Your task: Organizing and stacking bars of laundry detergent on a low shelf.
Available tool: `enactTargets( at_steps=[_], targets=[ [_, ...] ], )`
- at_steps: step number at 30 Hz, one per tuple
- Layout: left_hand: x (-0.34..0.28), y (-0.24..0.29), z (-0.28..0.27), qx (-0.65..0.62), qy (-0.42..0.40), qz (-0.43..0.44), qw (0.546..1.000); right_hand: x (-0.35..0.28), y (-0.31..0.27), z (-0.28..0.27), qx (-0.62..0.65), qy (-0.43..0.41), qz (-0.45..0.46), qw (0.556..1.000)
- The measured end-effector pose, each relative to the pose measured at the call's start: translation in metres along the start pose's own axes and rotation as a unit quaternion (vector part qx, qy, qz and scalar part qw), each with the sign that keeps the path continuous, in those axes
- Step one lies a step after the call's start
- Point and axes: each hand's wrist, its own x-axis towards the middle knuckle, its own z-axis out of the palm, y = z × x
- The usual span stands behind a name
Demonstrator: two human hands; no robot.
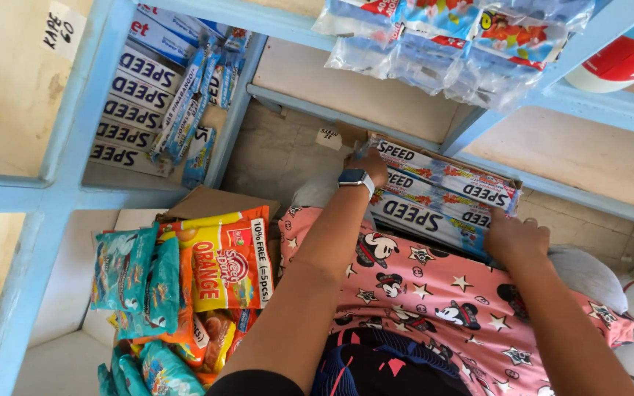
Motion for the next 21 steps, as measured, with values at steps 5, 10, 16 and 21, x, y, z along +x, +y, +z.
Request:
enactTargets(
  at_steps=[5, 10, 16, 21],
  targets=[
    [-0.037, 0.021, -0.017, -0.047, 0.048, -0.030, 0.997, 0.076, 0.050, 0.030, 0.351, -0.071, 0.109, 0.927],
    [-0.005, 0.010, -0.012, -0.077, 0.103, -0.059, 0.990, 0.075, 0.037, 0.007, 0.526, -0.084, 0.156, 0.832],
    [0.029, 0.005, -0.007, -0.095, 0.096, -0.035, 0.990, 0.084, 0.042, 0.011, 0.595, -0.103, 0.177, 0.777],
    [0.045, -0.005, -0.007, -0.154, 0.115, -0.035, 0.981, 0.085, 0.044, 0.008, 0.648, -0.098, 0.193, 0.731]
  ],
)
